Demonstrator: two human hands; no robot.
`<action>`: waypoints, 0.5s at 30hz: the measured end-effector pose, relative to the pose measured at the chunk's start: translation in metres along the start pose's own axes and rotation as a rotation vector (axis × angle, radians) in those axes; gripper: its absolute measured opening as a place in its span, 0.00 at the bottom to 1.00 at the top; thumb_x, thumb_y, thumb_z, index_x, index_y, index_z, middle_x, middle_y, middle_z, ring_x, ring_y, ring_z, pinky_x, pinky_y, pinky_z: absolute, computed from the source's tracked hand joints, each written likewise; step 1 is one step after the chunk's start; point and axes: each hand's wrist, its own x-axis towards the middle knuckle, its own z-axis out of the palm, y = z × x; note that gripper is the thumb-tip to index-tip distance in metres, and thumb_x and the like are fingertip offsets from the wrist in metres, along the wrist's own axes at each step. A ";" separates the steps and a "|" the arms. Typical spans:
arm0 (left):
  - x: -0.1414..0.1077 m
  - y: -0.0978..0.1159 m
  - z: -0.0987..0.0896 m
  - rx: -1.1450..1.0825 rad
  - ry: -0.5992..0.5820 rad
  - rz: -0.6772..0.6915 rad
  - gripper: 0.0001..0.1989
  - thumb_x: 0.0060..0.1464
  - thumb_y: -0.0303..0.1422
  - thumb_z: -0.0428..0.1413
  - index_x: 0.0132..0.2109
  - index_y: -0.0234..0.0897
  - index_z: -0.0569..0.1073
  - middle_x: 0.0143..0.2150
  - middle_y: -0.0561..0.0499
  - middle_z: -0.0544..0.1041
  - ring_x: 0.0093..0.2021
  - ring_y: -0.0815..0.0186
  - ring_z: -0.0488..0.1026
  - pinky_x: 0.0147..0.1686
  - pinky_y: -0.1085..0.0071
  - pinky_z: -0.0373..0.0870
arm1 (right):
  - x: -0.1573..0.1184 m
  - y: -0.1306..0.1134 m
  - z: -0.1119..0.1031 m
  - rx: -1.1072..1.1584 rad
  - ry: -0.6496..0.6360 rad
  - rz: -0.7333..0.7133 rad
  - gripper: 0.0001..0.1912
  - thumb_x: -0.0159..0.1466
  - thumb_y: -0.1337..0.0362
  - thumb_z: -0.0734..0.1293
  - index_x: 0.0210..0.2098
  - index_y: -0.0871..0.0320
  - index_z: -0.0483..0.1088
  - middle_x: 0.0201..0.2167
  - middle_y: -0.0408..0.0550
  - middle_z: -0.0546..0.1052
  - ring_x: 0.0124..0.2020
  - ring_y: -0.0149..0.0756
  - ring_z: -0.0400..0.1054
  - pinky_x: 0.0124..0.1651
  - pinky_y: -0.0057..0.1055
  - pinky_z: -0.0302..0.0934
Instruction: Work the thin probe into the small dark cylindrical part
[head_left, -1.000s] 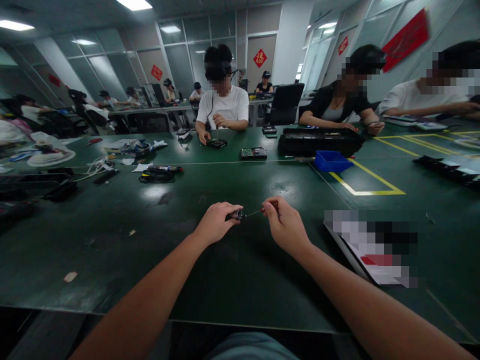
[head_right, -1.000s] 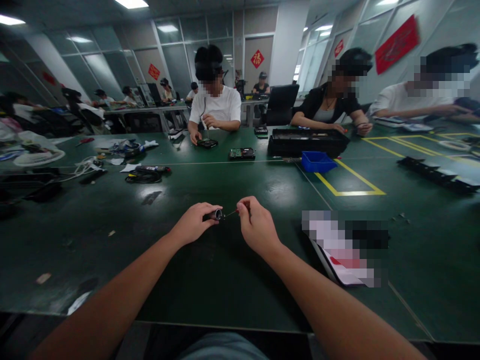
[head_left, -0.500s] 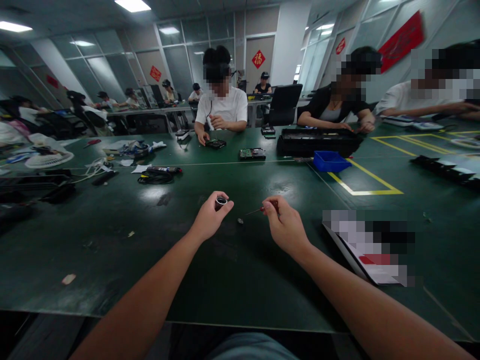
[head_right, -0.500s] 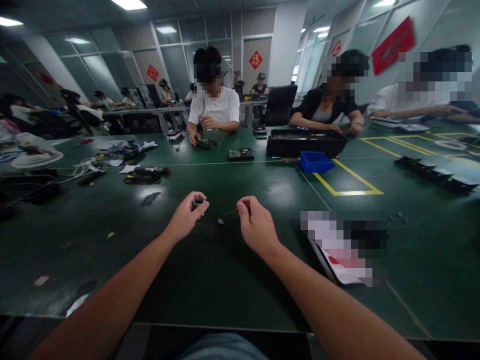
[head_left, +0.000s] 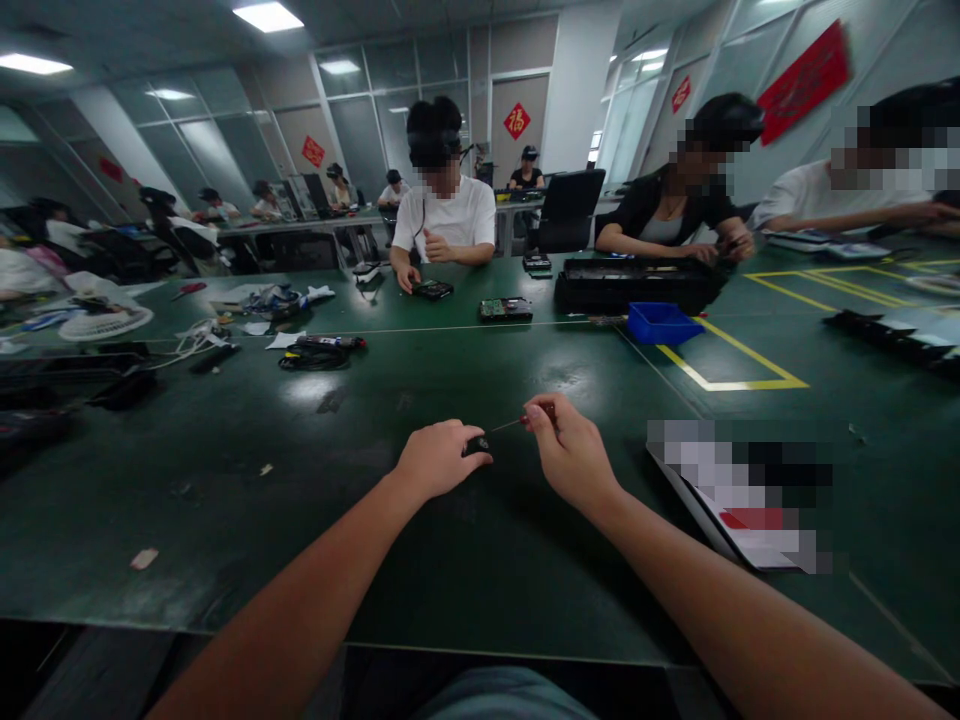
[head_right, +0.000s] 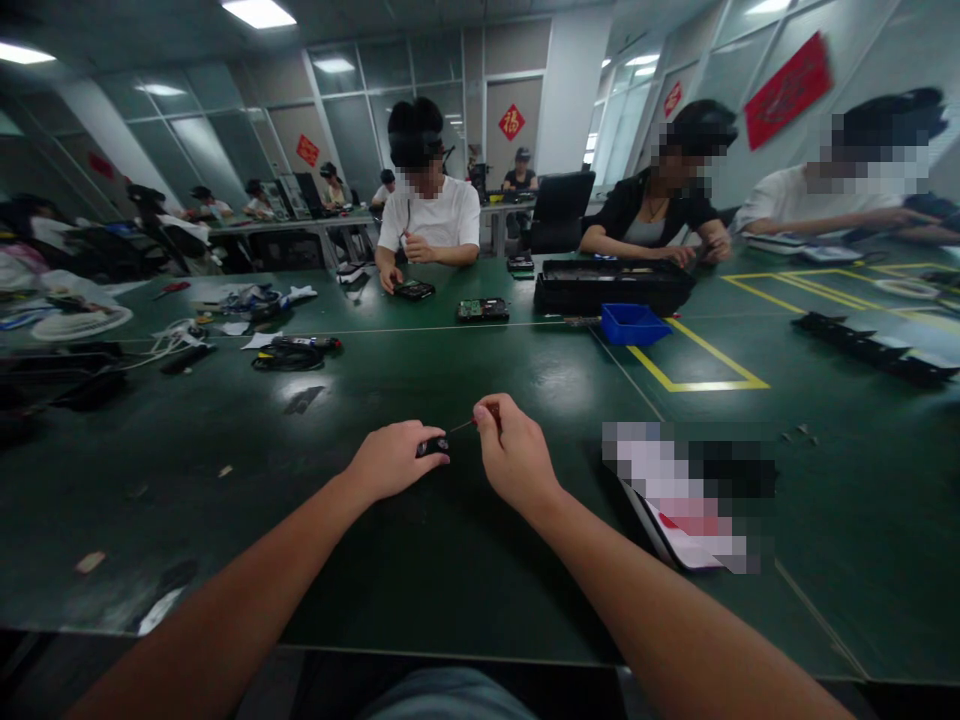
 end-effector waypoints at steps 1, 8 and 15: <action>0.001 0.001 0.000 0.003 -0.012 0.007 0.16 0.58 0.47 0.57 0.48 0.46 0.79 0.43 0.46 0.79 0.42 0.54 0.76 0.37 0.64 0.70 | 0.000 0.000 0.000 -0.001 0.000 0.000 0.11 0.71 0.57 0.58 0.39 0.53 0.69 0.32 0.47 0.78 0.35 0.42 0.74 0.38 0.36 0.62; 0.005 -0.008 -0.005 -0.299 0.060 -0.130 0.12 0.60 0.42 0.55 0.38 0.40 0.78 0.36 0.48 0.79 0.35 0.59 0.75 0.34 0.66 0.67 | 0.000 0.002 0.000 0.018 -0.024 0.007 0.11 0.71 0.56 0.58 0.39 0.53 0.69 0.34 0.48 0.79 0.35 0.42 0.74 0.36 0.36 0.62; 0.004 -0.024 -0.035 -1.031 0.224 -0.371 0.13 0.56 0.37 0.57 0.47 0.36 0.74 0.41 0.47 0.78 0.26 0.71 0.69 0.22 0.75 0.59 | 0.001 -0.004 -0.004 0.024 -0.046 0.025 0.11 0.71 0.57 0.58 0.40 0.53 0.69 0.32 0.48 0.78 0.34 0.42 0.73 0.36 0.36 0.62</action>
